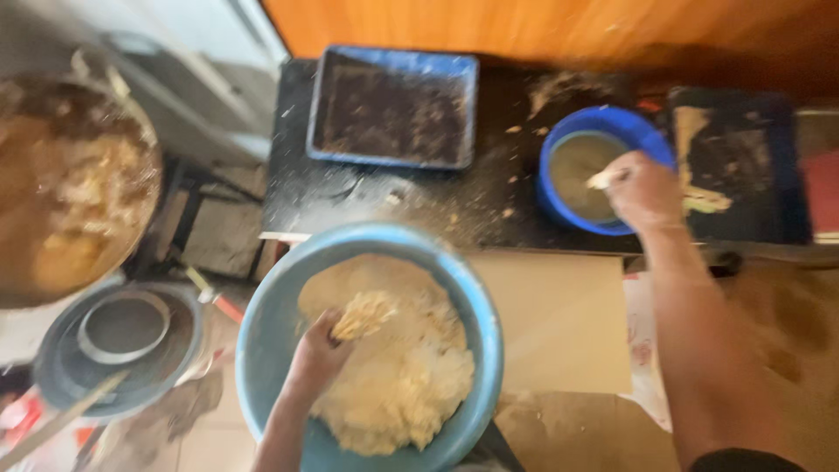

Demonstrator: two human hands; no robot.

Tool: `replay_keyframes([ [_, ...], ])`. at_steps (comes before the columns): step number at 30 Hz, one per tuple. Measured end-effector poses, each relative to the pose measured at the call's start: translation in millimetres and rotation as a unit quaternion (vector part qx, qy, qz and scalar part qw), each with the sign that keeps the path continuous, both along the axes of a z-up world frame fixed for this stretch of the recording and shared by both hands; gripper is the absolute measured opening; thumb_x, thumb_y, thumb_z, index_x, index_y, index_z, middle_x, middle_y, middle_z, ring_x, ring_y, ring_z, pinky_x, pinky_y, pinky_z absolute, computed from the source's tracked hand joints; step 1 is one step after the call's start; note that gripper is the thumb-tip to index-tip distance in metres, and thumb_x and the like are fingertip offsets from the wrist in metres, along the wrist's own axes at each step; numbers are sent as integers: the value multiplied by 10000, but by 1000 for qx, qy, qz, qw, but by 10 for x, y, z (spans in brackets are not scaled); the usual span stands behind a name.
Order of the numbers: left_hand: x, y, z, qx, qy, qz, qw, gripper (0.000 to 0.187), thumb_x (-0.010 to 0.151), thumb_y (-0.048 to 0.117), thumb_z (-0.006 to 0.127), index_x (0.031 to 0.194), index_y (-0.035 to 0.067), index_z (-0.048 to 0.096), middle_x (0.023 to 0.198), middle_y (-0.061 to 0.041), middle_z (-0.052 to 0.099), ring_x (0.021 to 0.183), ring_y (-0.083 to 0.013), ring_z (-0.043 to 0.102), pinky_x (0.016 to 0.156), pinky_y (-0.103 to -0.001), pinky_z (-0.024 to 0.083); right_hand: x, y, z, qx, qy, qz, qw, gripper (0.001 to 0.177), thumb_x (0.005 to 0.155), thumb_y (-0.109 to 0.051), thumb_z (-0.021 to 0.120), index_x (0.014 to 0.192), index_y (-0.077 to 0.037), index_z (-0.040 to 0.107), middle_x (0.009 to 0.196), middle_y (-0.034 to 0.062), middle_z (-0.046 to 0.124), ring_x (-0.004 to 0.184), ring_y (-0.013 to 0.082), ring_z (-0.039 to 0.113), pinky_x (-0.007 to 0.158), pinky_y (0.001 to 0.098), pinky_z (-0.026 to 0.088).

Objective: The person mixes flour and liquid in a large blue bowl by hand, then takes pieces of the resulting dough and drops them into a large wok of hot oil to fry.

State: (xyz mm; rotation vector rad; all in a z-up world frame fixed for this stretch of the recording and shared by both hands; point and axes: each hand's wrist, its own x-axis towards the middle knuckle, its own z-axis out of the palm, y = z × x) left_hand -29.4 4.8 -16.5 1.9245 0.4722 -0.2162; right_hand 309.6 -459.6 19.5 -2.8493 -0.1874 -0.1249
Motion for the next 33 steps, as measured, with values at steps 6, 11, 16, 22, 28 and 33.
replay_keyframes([
  [6,-110,-96,-148,-274,-106,39,955,365,782,-17,611,1142,32,637,1088,-9,595,1036,-132,566,882,-277,463,-484,270,656,102,14,37,994,219,942,-234,725,1094,-77,733,1083,133,762,985,304,727,887,409,553],
  [11,-51,-190,-246,-216,-81,58,971,262,959,-33,605,1209,10,673,1045,-69,639,954,-175,591,854,-317,506,-1065,916,1055,208,135,112,962,200,921,-232,714,1036,-70,733,1016,77,783,932,182,730,838,348,566],
  [16,-34,-208,219,-304,-152,45,939,809,807,-129,596,1540,91,336,1251,-82,651,1146,-158,626,993,-303,508,-1610,1720,1105,267,255,253,894,261,815,-213,752,1045,-90,741,851,26,744,731,137,663,673,299,576],
  [22,-122,-75,502,-339,-150,3,929,981,811,-111,592,1659,93,141,1271,-126,653,1127,-190,642,1006,-335,525,-2038,2572,1038,287,299,383,826,164,860,-152,783,957,-59,690,793,37,677,693,121,603,633,294,529],
  [28,-284,36,555,-410,-163,29,897,947,807,-95,580,1642,73,165,1345,-122,633,1195,-206,635,1018,-353,522,-2267,2976,928,224,224,345,883,128,876,-123,752,964,-58,686,861,64,748,763,148,716,715,321,606],
  [33,-348,101,471,-416,-106,95,898,793,931,16,594,1641,74,247,1278,-153,655,1108,-201,654,943,-339,557,-2404,3096,850,235,215,363,876,165,839,-82,744,997,-55,703,888,83,777,780,161,756,741,315,630],
])
